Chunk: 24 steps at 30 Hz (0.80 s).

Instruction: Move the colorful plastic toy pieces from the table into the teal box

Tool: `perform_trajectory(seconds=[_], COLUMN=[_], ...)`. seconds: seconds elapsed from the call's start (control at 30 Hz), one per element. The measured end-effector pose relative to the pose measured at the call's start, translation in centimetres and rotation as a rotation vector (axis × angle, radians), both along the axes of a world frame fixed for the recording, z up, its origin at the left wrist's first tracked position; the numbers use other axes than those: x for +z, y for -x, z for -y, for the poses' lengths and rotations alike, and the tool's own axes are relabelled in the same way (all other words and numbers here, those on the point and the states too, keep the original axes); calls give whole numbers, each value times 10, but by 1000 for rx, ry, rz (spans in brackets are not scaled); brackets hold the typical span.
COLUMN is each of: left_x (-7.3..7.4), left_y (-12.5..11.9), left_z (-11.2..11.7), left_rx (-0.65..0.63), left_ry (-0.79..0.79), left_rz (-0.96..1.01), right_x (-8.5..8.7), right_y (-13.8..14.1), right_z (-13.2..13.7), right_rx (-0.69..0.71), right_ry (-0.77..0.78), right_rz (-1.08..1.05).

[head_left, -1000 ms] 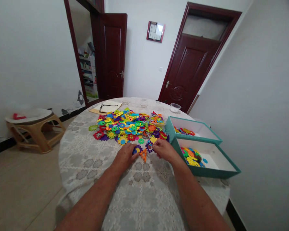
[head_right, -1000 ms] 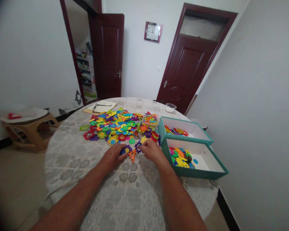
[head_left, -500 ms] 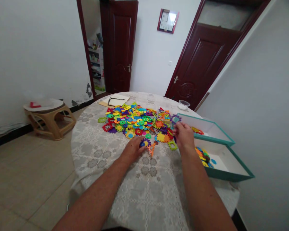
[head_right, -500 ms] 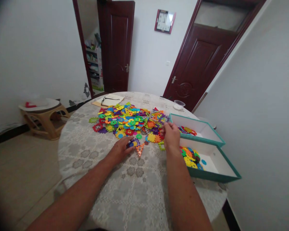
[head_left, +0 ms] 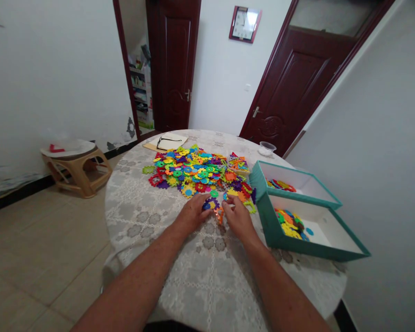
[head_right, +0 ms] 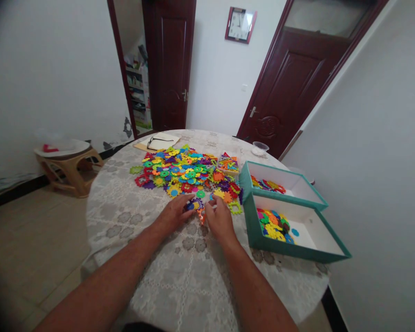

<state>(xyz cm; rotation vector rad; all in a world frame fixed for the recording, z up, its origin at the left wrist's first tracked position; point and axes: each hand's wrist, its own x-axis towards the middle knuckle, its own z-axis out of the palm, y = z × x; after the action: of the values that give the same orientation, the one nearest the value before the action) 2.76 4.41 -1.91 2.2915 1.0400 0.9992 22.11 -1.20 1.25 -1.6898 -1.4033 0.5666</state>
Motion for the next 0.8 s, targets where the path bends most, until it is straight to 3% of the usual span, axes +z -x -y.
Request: perform_trajectory(seconds=[0.13,0.4,0.8], left_x=[0,-5,-8], left_y=[0,-2,-4], left_z=[-1,-3,-2], left_rx=[0,1,-31], left_ry=[-10,-21,-1], left_rz=[-6,-75,-120], right_x=[-13,-10,7], right_y=[-3,-10,-26], right_z=[-3,-2,-1], right_rx=[118,309,289], right_ry=[83,57,129], right_rz=[13,165,162])
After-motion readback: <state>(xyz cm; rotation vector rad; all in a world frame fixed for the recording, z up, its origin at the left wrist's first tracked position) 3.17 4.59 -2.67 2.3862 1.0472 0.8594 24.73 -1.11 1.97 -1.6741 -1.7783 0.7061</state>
